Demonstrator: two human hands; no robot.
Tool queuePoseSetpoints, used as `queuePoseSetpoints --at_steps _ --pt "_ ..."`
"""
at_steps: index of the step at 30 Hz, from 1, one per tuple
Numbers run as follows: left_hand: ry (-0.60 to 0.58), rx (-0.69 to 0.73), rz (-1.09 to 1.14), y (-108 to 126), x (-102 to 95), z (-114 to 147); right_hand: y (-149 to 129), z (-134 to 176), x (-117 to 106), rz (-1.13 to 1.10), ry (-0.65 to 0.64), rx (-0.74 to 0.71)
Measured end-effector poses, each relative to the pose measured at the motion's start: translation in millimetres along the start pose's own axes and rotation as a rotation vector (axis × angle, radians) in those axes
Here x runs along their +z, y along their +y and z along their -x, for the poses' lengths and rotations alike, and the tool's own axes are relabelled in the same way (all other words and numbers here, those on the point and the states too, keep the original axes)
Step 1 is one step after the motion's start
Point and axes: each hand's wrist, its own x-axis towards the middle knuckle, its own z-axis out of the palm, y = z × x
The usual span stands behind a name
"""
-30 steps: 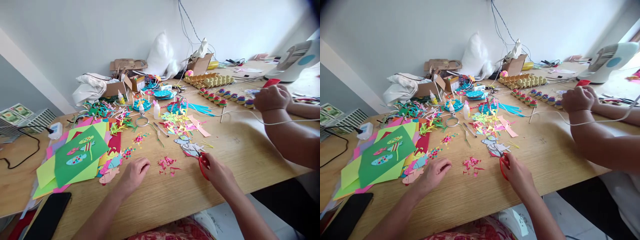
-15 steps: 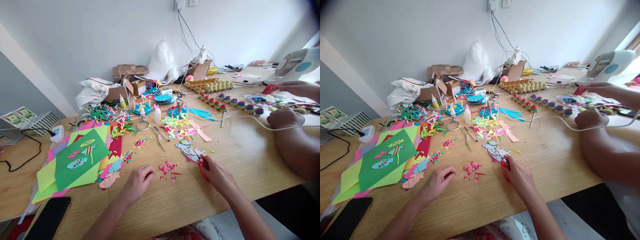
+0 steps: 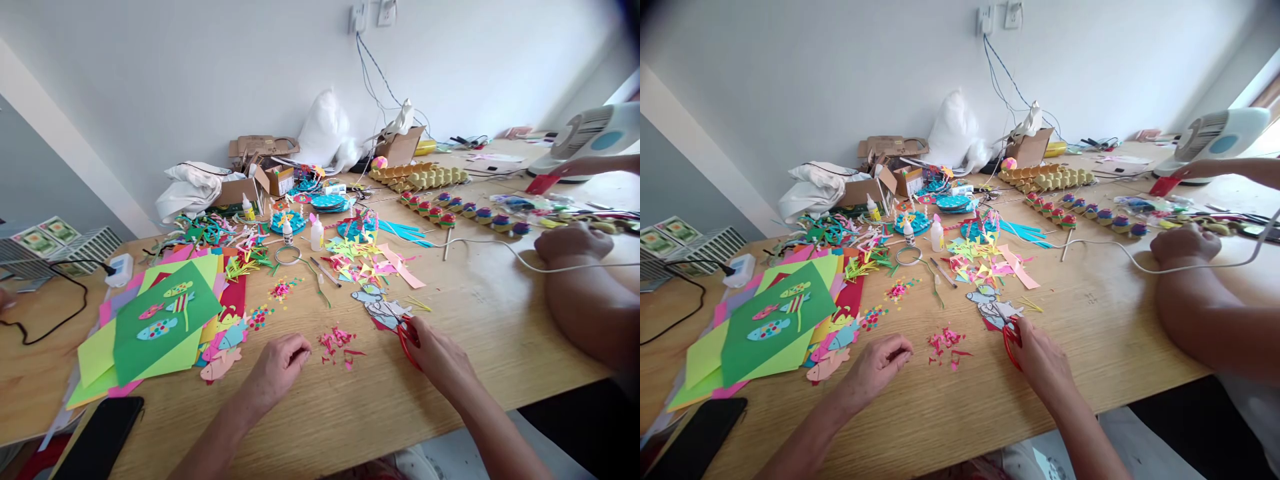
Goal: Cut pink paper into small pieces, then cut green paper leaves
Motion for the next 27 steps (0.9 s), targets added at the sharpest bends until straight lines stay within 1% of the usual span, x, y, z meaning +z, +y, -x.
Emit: queuePoseSetpoints --at_steps 6,12,15,18,20,23,25,27 --pt "-0.006 -0.019 0.016 0.7 -3.4 2.2 2.8 -1.2 -2.5 -0.034 -0.014 0.004" --pt "-0.021 -0.041 0.017 4.7 -8.3 -0.5 4.8 3.2 -9.3 -0.109 0.085 -0.023" --pt "-0.021 -0.022 0.0 10.1 -12.7 -4.5 5.7 2.3 -11.3 -0.136 0.111 -0.023" --pt "-0.013 0.011 -0.007 15.0 -17.0 -10.8 4.9 1.6 -13.0 -0.171 0.099 -0.022" --pt "-0.002 0.028 -0.003 17.3 -17.5 -16.2 2.6 2.6 -15.4 -0.234 0.098 -0.032" --pt "0.02 0.057 0.042 20.5 -13.4 -25.2 -4.1 7.7 -22.9 -0.397 0.087 -0.088" --pt "0.04 0.084 0.093 24.4 -9.7 -30.8 -11.1 13.6 -30.8 -0.517 0.055 -0.18" --pt "0.056 0.117 0.133 30.7 -8.5 -35.2 -20.4 20.7 -40.0 -0.605 0.011 -0.314"
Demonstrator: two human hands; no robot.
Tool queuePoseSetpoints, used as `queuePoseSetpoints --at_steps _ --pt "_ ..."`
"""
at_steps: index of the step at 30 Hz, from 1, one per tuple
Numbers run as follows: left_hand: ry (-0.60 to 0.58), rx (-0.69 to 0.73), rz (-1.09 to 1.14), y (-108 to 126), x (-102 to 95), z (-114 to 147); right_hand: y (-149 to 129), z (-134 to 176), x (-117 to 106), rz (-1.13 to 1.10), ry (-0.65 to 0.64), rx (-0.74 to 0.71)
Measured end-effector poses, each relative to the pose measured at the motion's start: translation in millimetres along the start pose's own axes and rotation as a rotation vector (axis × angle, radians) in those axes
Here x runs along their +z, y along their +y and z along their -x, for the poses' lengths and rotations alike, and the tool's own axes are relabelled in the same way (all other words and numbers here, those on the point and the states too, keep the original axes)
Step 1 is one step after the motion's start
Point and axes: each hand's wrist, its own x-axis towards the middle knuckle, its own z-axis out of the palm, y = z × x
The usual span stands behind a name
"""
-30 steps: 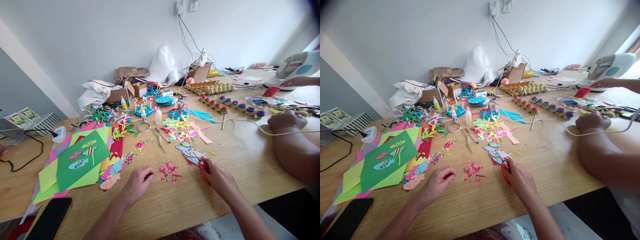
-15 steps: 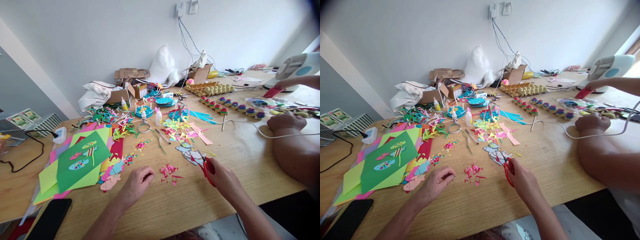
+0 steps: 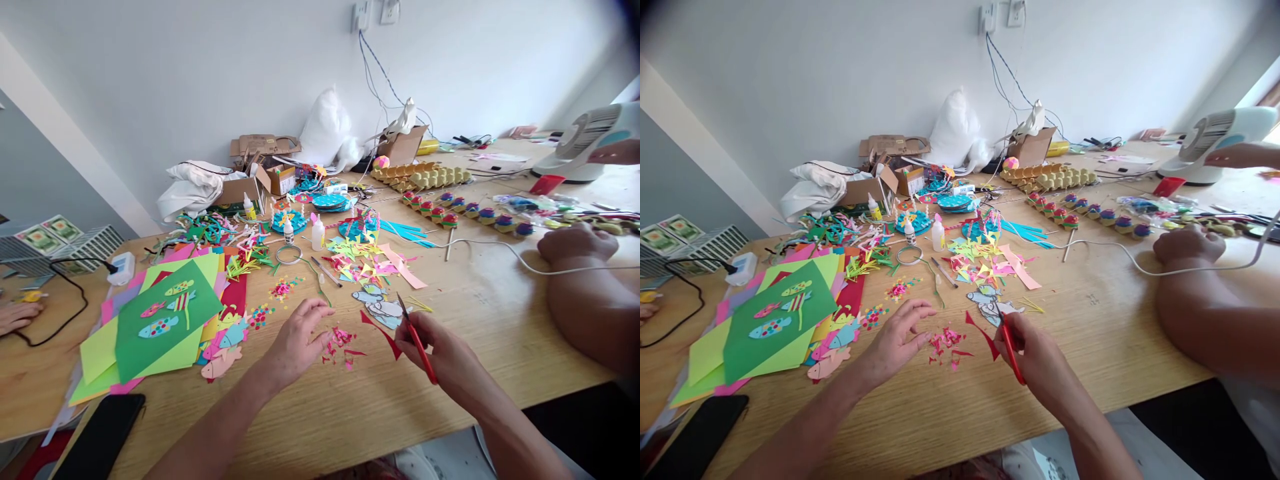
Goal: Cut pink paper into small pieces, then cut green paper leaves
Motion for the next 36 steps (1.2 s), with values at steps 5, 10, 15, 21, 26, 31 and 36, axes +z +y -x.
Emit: queuePoseSetpoints --at_steps 5,10,15,21,26,31,36 --pt "-0.095 0.038 0.108 15.7 -8.5 -2.8 -36.1 1.8 2.6 -0.028 -0.2 -0.141" --pt "-0.311 -0.159 0.227 5.9 -16.7 14.8 -54.5 -10.8 19.5 0.019 -0.287 -0.22" --pt "-0.155 -0.316 0.322 -16.6 -18.7 41.7 -58.4 -16.0 39.0 -0.066 -0.287 -0.233" --pt "0.281 -0.452 0.636 -23.8 -20.4 65.3 -59.1 13.6 61.5 -0.168 -0.451 -0.182" --pt "0.398 -0.457 0.745 -17.0 -14.3 71.9 -64.1 29.2 89.7 -0.206 -0.576 -0.093" --pt "0.368 -0.456 0.775 -13.6 -7.1 76.6 -71.2 23.2 100.9 -0.379 -0.577 -0.041" --pt "0.335 -0.462 0.768 -12.9 -3.7 82.2 -75.1 19.8 102.1 -0.502 -0.579 0.018"
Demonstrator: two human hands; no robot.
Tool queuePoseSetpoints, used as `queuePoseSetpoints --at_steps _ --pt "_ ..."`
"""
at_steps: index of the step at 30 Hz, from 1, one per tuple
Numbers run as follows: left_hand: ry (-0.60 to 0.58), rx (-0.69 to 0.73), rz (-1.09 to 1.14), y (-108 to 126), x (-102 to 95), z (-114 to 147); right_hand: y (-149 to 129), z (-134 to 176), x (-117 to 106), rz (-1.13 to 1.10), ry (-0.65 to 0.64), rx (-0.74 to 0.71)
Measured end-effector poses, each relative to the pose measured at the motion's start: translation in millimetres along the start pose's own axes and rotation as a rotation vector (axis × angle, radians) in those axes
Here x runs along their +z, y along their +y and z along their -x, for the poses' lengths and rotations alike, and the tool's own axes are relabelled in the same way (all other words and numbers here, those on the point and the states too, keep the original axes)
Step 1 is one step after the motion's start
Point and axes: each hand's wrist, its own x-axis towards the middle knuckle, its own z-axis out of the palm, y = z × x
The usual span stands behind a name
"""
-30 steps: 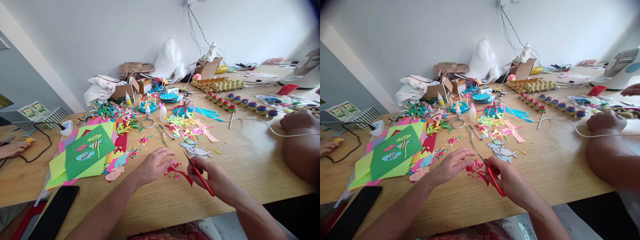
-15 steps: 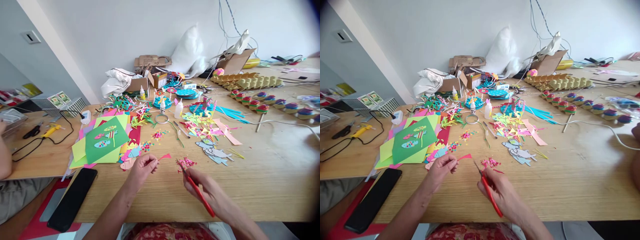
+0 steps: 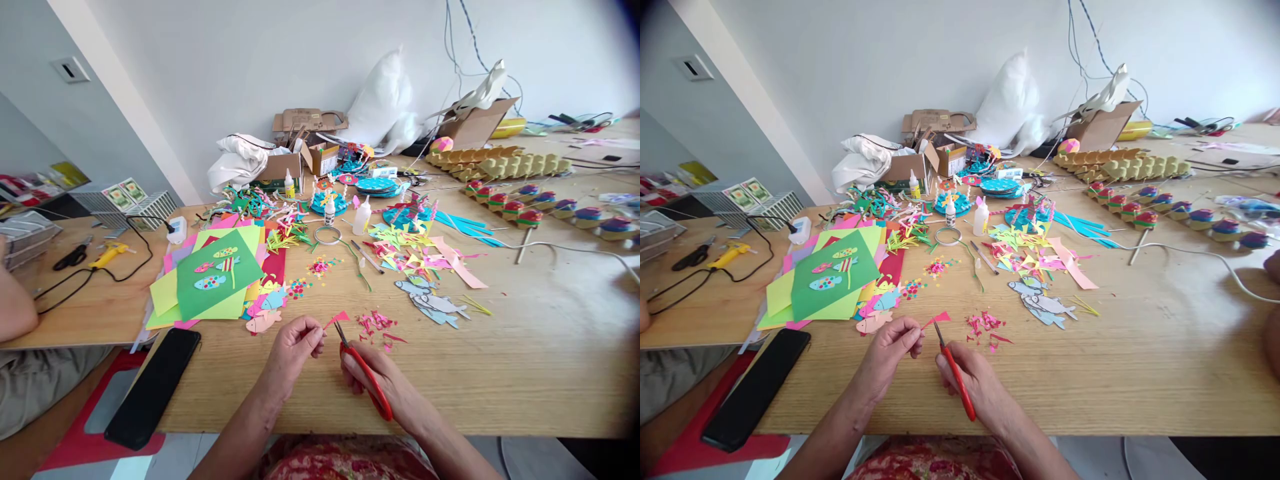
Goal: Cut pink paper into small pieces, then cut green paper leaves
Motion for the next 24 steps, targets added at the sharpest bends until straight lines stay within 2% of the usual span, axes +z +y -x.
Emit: queuePoseSetpoints --at_steps 10,18,21,24 --pt "0.007 -0.036 -0.007 -9.2 -4.2 2.7 15.2 -6.2 7.3 -0.105 0.035 0.076" --pt "0.039 -0.114 -0.002 -19.7 -15.2 0.5 23.4 -11.6 12.2 -0.09 0.038 0.147" --pt "0.062 -0.127 0.021 -17.7 -18.5 -0.7 18.1 -8.5 9.3 -0.021 0.017 0.097" --pt "0.099 -0.101 0.058 -11.9 -19.4 -1.0 8.7 -4.0 5.0 0.187 0.037 0.003"
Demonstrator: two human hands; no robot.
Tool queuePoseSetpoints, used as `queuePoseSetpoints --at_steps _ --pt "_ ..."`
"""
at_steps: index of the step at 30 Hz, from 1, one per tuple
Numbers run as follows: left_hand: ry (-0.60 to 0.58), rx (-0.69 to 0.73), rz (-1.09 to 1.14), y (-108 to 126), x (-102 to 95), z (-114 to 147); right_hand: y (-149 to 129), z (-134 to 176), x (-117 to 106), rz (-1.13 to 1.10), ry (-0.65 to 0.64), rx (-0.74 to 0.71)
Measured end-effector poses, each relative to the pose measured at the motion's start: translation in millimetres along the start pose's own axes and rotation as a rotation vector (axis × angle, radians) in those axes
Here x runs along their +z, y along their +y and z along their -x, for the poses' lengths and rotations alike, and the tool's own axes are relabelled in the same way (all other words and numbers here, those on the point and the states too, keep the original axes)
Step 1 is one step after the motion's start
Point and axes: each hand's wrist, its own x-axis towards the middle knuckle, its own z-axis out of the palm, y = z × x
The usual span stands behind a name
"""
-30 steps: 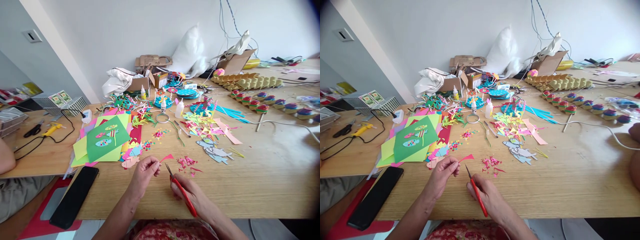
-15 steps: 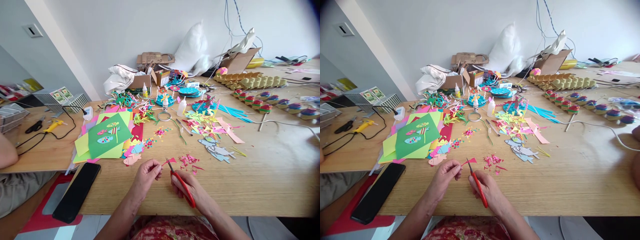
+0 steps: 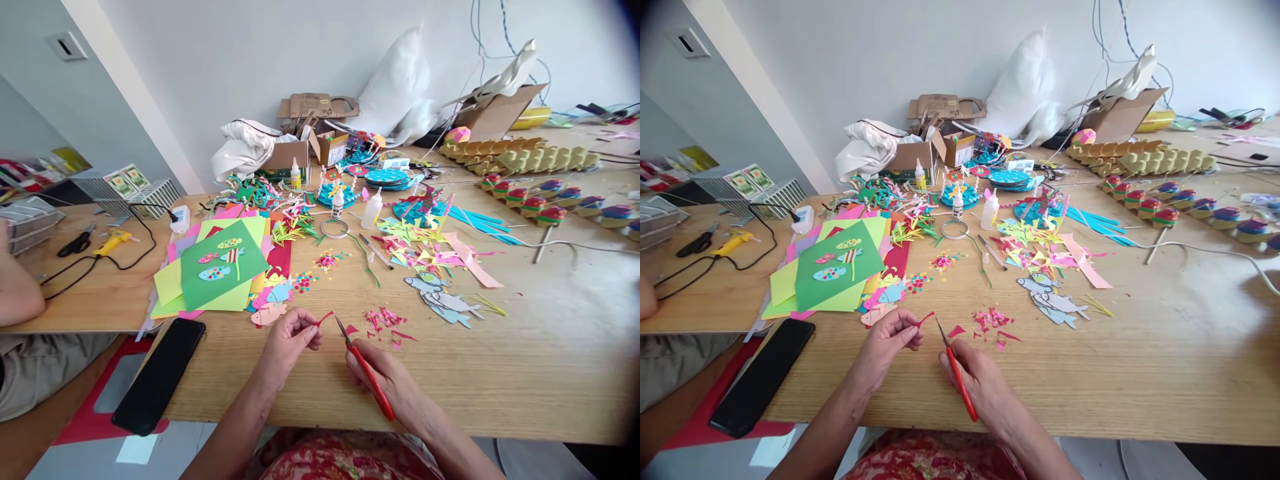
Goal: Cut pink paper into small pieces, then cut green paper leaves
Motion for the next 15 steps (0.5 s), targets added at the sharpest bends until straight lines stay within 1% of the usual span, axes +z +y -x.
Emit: queuePoseSetpoints --at_steps 3,6,10,15 --pt "0.008 0.02 0.025 4.6 1.4 -0.1 -7.2 2.2 -3.8 0.208 0.009 -0.02" --pt "-0.021 0.018 0.023 6.3 5.0 -1.0 -10.9 1.1 -3.9 0.314 -0.003 0.011" --pt "-0.056 -0.007 0.006 7.5 12.2 -2.0 -13.0 -1.6 -3.7 0.393 0.033 0.009" --pt "-0.089 -0.037 0.01 9.3 21.1 -3.4 -7.7 -1.3 -6.4 0.417 0.082 -0.01"
